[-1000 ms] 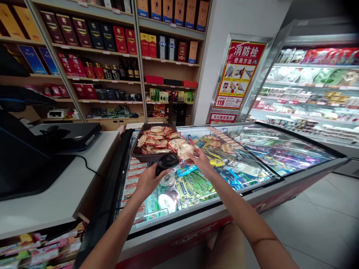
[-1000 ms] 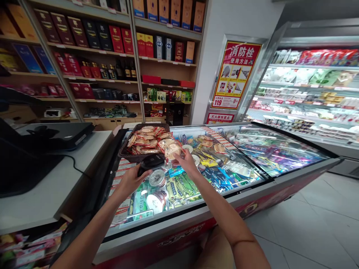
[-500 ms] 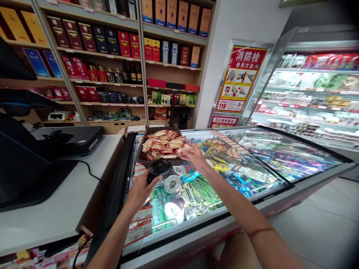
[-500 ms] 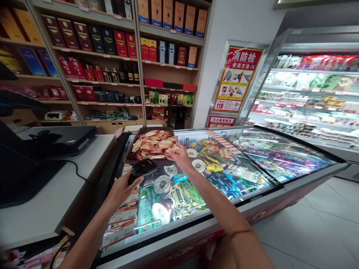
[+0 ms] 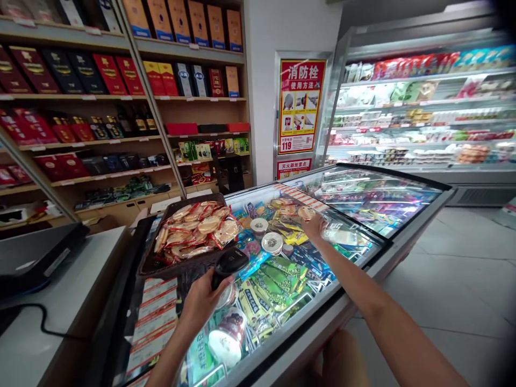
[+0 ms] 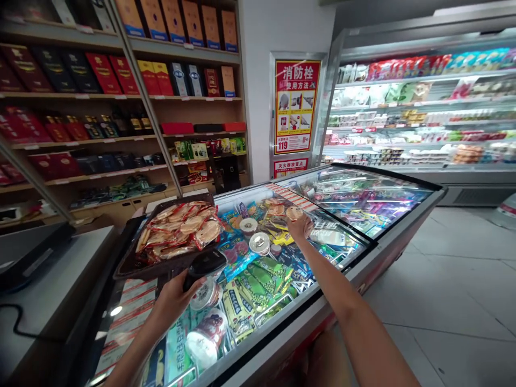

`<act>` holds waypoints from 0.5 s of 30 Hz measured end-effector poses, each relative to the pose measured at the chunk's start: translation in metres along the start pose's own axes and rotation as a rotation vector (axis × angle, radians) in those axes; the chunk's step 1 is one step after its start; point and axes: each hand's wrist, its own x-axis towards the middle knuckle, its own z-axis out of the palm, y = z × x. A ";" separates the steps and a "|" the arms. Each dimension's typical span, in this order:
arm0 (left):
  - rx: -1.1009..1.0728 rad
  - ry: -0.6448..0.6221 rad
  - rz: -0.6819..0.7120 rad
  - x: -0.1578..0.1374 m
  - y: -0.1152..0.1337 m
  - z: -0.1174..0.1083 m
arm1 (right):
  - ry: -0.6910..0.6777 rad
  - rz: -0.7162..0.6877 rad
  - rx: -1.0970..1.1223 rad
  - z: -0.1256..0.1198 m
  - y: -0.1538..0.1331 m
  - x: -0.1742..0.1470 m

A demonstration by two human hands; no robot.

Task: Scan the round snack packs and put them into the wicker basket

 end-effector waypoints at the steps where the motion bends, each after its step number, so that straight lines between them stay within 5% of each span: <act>1: 0.020 -0.019 -0.003 0.006 0.004 0.004 | 0.001 0.017 -0.008 0.004 0.001 0.007; 8: 0.078 -0.099 0.005 0.023 0.018 0.024 | 0.018 0.049 -0.095 0.007 -0.008 0.026; 15: 0.034 -0.047 0.050 0.006 0.018 0.017 | -0.110 -0.040 0.165 -0.030 -0.006 -0.019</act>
